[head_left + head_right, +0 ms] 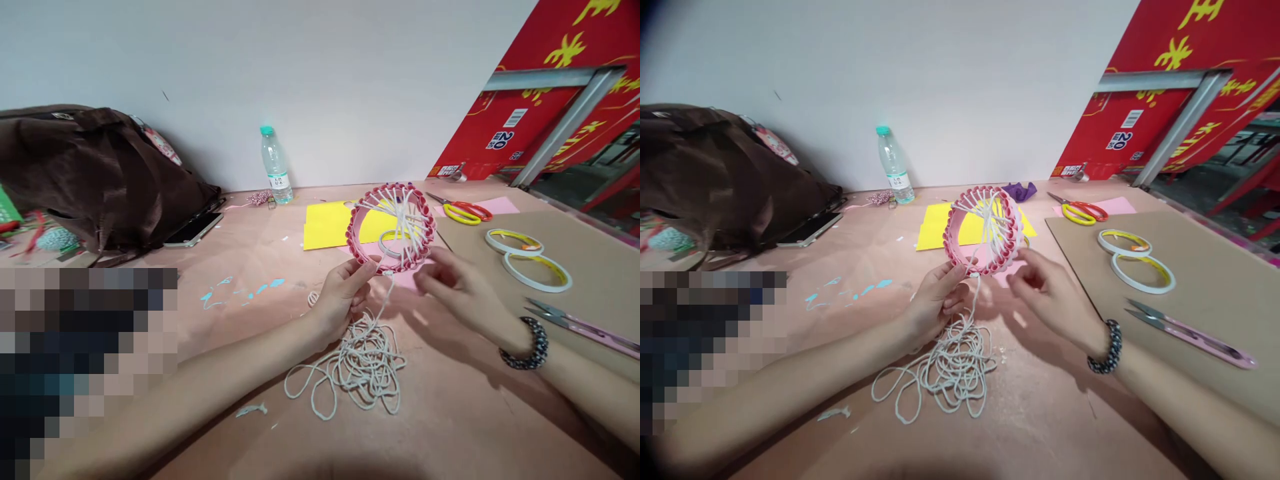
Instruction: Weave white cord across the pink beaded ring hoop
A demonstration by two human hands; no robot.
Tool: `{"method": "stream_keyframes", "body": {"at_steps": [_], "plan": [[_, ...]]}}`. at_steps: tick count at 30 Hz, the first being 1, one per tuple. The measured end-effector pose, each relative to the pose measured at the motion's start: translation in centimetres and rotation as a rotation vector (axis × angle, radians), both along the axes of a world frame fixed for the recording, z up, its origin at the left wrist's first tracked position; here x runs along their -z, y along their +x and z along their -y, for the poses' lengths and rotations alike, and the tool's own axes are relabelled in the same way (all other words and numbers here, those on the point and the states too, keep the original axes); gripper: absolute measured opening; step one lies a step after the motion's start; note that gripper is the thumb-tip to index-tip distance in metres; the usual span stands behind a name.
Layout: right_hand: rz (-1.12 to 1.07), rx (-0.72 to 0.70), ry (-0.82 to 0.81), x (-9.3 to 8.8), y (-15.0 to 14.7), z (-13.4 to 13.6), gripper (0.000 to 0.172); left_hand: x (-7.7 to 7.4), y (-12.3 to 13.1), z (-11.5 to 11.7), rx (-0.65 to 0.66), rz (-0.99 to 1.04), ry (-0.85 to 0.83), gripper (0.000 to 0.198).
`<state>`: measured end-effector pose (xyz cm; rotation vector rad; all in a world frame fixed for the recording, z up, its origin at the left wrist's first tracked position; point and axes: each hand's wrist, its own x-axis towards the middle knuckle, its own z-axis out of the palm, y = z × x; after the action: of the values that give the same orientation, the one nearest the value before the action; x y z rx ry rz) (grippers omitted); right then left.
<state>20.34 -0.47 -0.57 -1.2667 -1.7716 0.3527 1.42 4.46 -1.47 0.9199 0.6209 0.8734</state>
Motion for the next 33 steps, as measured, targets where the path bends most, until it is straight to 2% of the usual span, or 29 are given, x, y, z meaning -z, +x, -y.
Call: {"method": "stream_keyframes", "body": {"at_steps": [1, 3, 6, 9, 11, 17, 20, 22, 25, 26, 27, 28, 31, 32, 33], "plan": [[-0.03, -0.096, -0.099, 0.2, -0.2, -0.1, 0.007, -0.1, 0.0, 0.0, 0.006, 0.0, 0.002, 0.032], [-0.086, -0.181, -0.163, 0.5, -0.5, -0.1, 0.007, -0.1, -0.1, 0.1, 0.037, -0.018, -0.003, 0.034], [-0.074, -0.154, -0.029, 0.4, -0.5, 0.0, 0.011, -0.3, -0.1, 0.4, 0.112, -0.042, -0.014, 0.038], [0.065, -0.121, 0.143, -0.1, 0.0, 0.0, 0.017, -0.6, -0.1, 0.6, 0.163, -0.018, -0.048, 0.041], [0.135, -0.117, 0.214, -0.3, 0.4, 0.0, 0.015, -0.9, -0.1, 0.7, 0.177, 0.002, -0.078, 0.04], [0.195, -0.149, 0.213, 0.3, 1.1, -0.5, 0.012, -1.6, -0.4, 0.4, 0.197, 0.075, -0.115, 0.037], [0.25, -0.15, 0.16, 0.4, 1.8, -1.2, 0.021, -2.2, -0.7, -0.3, 0.138, 0.097, -0.076, 0.038], [0.331, -0.102, 0.11, 0.4, 3.0, -1.9, 0.024, -2.5, -0.9, -1.1, 0.06, 0.125, -0.04, 0.038], [0.449, 0.026, -0.005, 0.1, 5.4, -2.7, 0.02, -2.5, -1.5, -2.9, -0.054, 0.198, -0.002, 0.037], [0.453, 0.019, -0.085, -0.2, 5.9, -2.7, 0.017, -2.3, -1.7, -3.5, -0.089, 0.21, 0.01, 0.035], [0.425, -0.041, -0.198, -0.5, 6.2, -2.5, 0.015, -2.1, -1.9, -4.1, -0.122, 0.218, 0.027, 0.034], [0.37, -0.162, -0.343, -1.0, 6.0, -2.0, 0.014, -1.8, -2.1, -4.7, -0.145, 0.213, 0.043, 0.033], [0.113, -0.711, -0.777, -2.4, 3.2, 0.9, 0.015, -0.9, -2.5, -5.9, -0.208, 0.174, 0.083, 0.034], [0.068, -0.864, -0.851, -2.8, 1.7, 2.1, 0.012, -0.6, -2.6, -6.1, -0.22, 0.153, 0.09, 0.035], [0.069, -0.945, -0.9, -2.9, 0.1, 3.3, 0.013, -0.4, -2.6, -6.2, -0.225, 0.131, 0.095, 0.036]]}}
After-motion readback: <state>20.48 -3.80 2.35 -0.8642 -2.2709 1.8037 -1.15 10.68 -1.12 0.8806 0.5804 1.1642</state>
